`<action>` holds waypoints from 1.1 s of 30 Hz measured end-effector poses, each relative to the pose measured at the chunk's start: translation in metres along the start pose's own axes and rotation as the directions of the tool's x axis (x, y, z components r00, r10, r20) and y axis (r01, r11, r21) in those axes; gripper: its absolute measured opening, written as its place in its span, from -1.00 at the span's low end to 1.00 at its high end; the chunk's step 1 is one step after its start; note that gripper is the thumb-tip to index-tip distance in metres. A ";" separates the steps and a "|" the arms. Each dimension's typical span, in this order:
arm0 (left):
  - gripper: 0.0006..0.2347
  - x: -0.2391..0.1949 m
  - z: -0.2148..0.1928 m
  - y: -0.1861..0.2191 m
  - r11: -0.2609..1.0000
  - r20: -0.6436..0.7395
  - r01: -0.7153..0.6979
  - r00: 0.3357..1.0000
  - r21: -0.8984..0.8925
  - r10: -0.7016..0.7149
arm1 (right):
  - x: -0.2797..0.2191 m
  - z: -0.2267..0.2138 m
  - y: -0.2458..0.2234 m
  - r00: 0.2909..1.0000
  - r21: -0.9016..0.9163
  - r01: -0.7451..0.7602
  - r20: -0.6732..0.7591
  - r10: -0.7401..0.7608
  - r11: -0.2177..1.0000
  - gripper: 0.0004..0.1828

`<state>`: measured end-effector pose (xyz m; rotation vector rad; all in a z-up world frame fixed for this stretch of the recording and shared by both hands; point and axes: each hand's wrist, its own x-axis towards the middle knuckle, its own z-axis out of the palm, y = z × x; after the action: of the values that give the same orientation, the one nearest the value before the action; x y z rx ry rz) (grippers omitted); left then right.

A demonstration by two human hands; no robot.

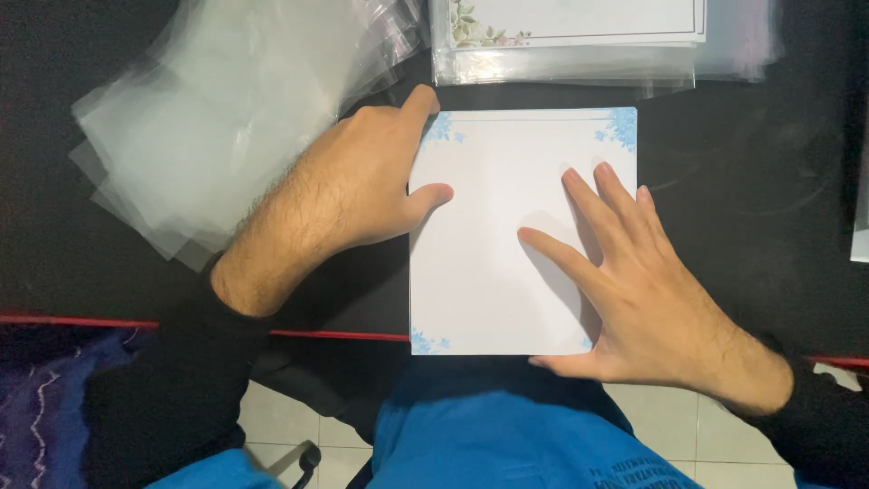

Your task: Folding printed cards and inserting them into clear plastic sleeves

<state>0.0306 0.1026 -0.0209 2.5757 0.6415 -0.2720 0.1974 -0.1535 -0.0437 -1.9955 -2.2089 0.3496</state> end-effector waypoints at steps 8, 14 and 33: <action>-0.52 0.001 -0.005 0.004 0.999 0.048 0.010 0.999 0.038 -0.012 | 0.001 0.005 0.003 0.998 -0.031 -0.046 0.029 0.046 0.998 0.61; -0.46 0.002 -0.007 0.004 1.000 0.052 0.022 0.998 0.004 -0.022 | 0.000 0.000 0.004 0.998 0.019 -0.068 0.006 0.068 0.998 0.59; -0.72 0.081 0.057 0.014 0.898 -0.319 -0.419 0.877 -0.136 0.360 | -0.003 0.009 0.011 0.995 0.083 -0.043 -0.090 0.050 0.996 0.53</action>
<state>0.1032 0.0955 -0.0890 2.4914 0.2096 0.2933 0.2056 -0.1558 -0.0550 -1.9822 -2.0633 0.3398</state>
